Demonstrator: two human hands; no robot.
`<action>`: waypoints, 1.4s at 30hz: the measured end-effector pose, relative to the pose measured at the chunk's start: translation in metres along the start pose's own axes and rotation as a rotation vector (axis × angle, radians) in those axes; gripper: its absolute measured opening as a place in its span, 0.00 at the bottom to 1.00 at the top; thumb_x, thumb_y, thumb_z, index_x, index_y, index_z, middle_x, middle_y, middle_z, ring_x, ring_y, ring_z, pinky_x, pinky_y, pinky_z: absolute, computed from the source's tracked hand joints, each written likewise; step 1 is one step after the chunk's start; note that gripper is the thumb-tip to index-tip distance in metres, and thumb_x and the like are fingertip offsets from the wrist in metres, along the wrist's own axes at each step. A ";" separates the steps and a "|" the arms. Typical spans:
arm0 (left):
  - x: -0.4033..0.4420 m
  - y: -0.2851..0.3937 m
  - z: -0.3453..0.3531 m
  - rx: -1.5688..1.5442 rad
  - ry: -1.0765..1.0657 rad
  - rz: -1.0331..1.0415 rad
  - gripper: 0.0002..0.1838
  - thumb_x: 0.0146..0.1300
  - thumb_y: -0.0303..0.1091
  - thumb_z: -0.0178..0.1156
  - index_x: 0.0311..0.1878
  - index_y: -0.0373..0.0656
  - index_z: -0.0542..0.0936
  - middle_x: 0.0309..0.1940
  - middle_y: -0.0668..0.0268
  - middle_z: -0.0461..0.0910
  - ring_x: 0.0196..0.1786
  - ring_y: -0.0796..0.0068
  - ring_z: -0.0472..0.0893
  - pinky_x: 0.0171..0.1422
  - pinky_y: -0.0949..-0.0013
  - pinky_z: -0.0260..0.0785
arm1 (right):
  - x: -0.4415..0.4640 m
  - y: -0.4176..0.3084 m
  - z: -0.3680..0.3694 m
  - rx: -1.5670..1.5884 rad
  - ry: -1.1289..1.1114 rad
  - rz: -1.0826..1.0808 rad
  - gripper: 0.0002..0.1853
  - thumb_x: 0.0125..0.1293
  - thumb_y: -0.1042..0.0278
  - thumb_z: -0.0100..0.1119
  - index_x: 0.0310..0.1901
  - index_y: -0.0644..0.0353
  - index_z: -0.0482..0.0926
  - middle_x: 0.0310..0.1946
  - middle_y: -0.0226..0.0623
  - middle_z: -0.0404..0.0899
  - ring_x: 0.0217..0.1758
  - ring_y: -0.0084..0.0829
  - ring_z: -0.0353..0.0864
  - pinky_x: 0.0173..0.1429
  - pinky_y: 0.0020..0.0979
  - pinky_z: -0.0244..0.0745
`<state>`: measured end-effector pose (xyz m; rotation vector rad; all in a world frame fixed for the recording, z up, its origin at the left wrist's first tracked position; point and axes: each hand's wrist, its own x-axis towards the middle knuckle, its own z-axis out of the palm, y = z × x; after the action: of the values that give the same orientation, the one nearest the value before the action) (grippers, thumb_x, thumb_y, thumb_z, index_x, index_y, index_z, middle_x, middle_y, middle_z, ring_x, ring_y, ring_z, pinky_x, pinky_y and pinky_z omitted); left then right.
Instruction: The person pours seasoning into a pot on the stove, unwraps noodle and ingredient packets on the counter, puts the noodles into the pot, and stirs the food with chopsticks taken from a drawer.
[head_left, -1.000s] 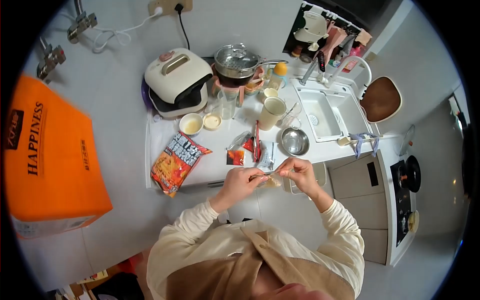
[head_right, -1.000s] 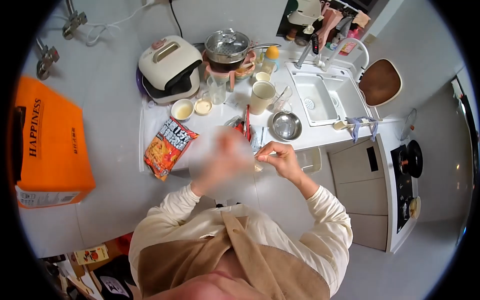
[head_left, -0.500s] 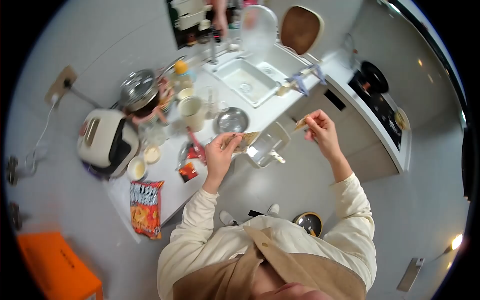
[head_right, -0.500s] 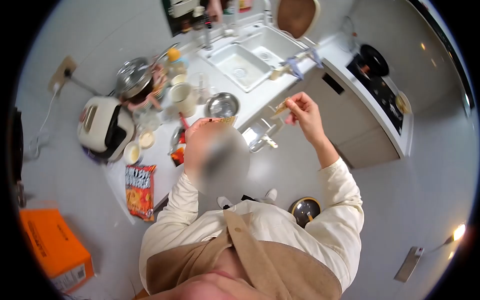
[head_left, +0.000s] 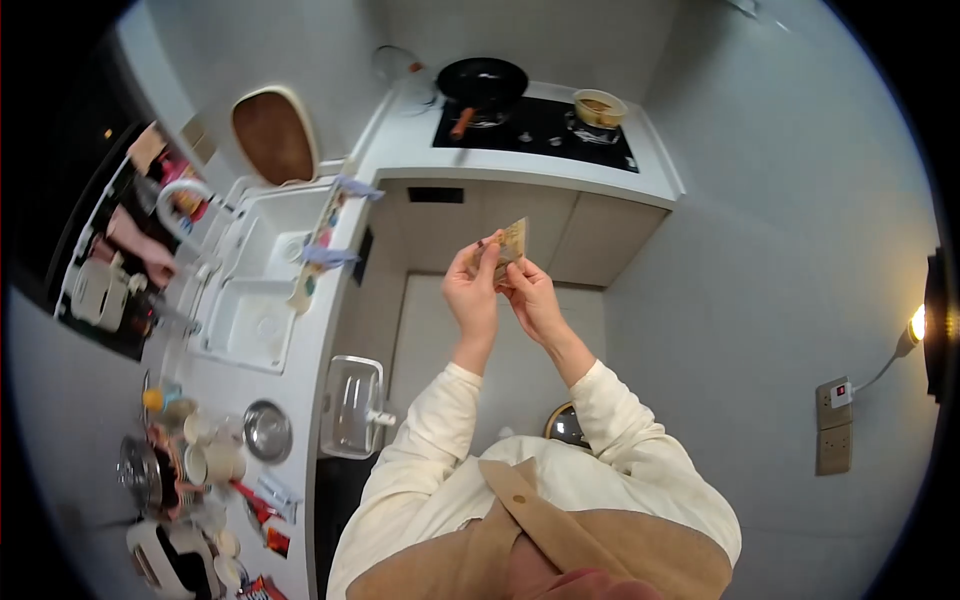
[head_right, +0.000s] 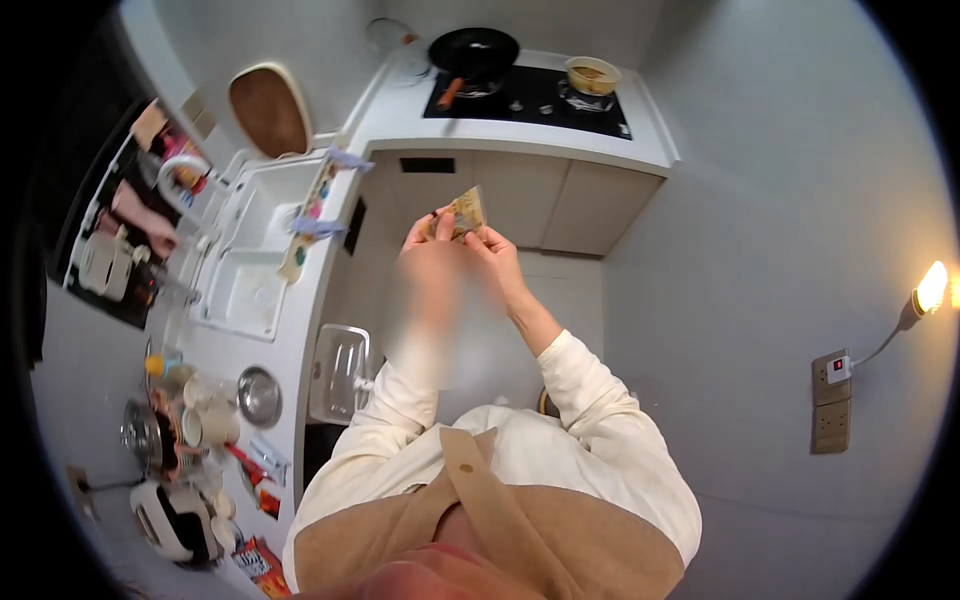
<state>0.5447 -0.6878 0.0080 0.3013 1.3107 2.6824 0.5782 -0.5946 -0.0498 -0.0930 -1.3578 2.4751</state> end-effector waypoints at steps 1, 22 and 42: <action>0.011 -0.016 0.020 -0.021 -0.029 -0.032 0.08 0.61 0.27 0.59 0.41 0.32 0.78 0.42 0.61 0.81 0.40 0.82 0.77 0.44 0.79 0.70 | 0.007 -0.018 -0.008 0.044 0.039 -0.038 0.10 0.67 0.64 0.52 0.45 0.59 0.74 0.38 0.29 0.78 0.41 0.21 0.75 0.50 0.25 0.69; 0.346 -0.232 0.053 0.435 -0.381 -0.015 0.23 0.61 0.25 0.55 0.60 0.37 0.66 0.51 0.58 0.75 0.47 0.76 0.77 0.55 0.74 0.67 | 0.469 -0.308 -0.413 -1.562 0.832 -0.240 0.18 0.53 0.53 0.66 0.31 0.64 0.81 0.21 0.40 0.79 0.24 0.31 0.78 0.32 0.32 0.71; 0.430 -0.263 0.045 0.590 0.115 0.044 0.13 0.63 0.25 0.53 0.51 0.35 0.73 0.39 0.62 0.79 0.42 0.79 0.76 0.53 0.74 0.66 | 0.661 -0.308 -0.535 -2.277 0.193 0.275 0.13 0.45 0.63 0.70 0.30 0.62 0.82 0.29 0.46 0.81 0.34 0.42 0.80 0.39 0.36 0.75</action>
<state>0.1487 -0.4018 -0.1231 0.2369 2.1347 2.3083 0.1368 0.1944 -0.0243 -0.8727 -3.0596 -0.1952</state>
